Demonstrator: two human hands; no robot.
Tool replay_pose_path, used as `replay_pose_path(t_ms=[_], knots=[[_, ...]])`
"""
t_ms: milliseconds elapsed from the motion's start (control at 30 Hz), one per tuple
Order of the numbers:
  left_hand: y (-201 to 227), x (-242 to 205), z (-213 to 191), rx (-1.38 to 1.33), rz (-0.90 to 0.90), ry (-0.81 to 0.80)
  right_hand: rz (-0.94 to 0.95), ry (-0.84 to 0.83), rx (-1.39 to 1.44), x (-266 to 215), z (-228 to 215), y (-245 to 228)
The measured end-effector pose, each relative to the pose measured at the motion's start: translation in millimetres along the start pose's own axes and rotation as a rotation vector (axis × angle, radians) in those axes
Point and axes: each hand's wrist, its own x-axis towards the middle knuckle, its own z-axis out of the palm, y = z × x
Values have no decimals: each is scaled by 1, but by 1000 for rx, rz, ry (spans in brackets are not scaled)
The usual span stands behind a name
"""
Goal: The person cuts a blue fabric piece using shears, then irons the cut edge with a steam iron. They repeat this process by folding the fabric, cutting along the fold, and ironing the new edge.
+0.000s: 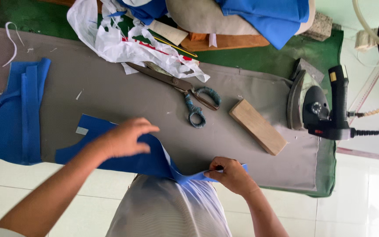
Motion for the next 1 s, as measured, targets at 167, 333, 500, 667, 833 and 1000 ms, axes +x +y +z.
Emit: replay_pose_path(t_ms=[167,333,500,667,833,1000], knots=[[-17,-7,62,234,45,-2,-48,-195,352,32,-41,-42],[-27,10,82,113,-137,126,-376,158,-116,139,-42,-73],[-32,-9,103,126,-176,230,-583,512,-758,216,-15,-95],[-28,-38,105,-11,-195,339,-407,598,-743,269,-50,-94],[-47,-60,116,106,-197,422,-299,628,-810,262,-59,-109],[-80,-76,74,106,-31,943,-855,524,-477,165,7,-55]])
